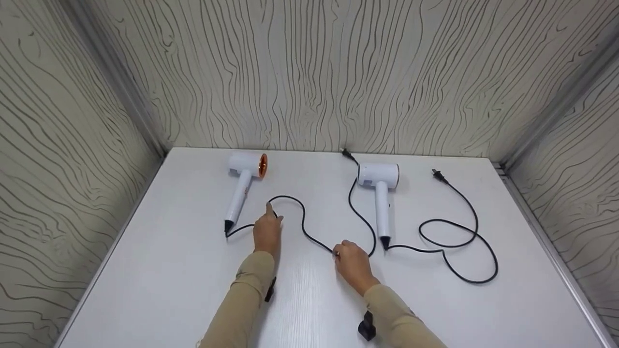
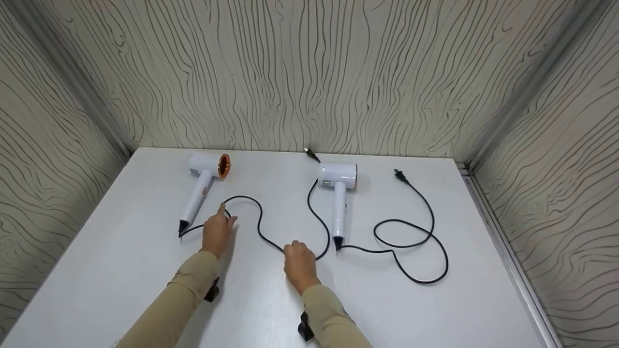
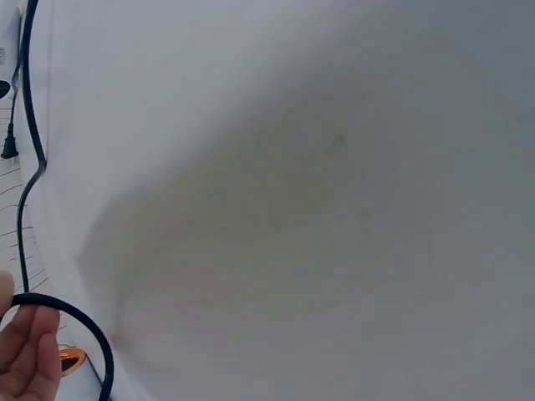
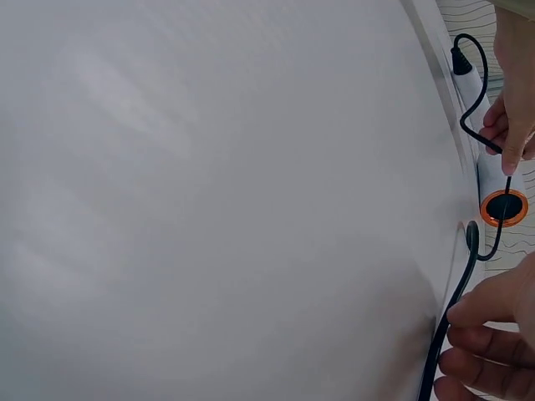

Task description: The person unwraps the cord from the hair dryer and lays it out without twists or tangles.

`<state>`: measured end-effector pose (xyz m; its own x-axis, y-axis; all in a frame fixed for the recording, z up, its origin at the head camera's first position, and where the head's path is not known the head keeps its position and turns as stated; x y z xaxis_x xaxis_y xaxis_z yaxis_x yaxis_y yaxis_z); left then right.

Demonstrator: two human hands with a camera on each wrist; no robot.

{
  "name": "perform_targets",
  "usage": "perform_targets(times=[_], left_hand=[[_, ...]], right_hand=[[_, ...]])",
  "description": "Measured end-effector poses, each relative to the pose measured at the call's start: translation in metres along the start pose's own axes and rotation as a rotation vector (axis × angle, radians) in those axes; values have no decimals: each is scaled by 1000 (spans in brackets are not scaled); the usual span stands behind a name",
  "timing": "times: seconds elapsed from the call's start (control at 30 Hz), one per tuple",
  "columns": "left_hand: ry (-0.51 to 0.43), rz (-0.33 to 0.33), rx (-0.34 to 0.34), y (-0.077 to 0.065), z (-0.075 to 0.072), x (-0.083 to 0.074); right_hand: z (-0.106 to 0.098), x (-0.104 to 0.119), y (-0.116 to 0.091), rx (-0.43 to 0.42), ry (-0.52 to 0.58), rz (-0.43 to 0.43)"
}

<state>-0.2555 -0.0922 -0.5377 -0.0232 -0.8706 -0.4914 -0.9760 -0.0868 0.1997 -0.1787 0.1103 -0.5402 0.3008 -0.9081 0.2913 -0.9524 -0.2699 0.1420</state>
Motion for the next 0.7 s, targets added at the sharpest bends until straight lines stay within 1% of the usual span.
perform_targets(times=[0.07, 0.2, 0.27, 0.3, 0.37, 0.47, 0.57, 0.7], left_hand=[[-41, -51, 62, 1, 1, 0], [-156, -188, 199, 1, 1, 0], [-193, -233, 233, 1, 2, 1], [-200, -240, 236, 0, 3, 0], [-185, -245, 241, -2, 5, -1], [-121, -227, 246, -5, 8, -3], [-16, -184, 244, -8, 10, -6], [102, -136, 239, -11, 12, -8]], right_hand=[[0, 0, 0, 2, 0, -4], [0, 0, 1, 19, 6, 7], [1, 0, 1, 27, 8, 16], [1, 0, 1, 29, 9, 18], [1, 0, 2, 29, 11, 21], [1, 0, 2, 21, 9, 17], [1, 0, 3, 21, 13, 21], [1, 1, 2, 23, 0, 21]])
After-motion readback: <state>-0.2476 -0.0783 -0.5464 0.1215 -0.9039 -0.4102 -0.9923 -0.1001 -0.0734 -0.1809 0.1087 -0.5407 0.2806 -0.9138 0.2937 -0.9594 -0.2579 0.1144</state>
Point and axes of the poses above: each hand's wrist, its own y-axis towards the middle knuckle, its own z-axis out of the palm, x = y × z, the point moved 1 cm from there along y, towards the middle knuckle, and after that the axes turned 11 degrees about x, right-handed, at the moved point
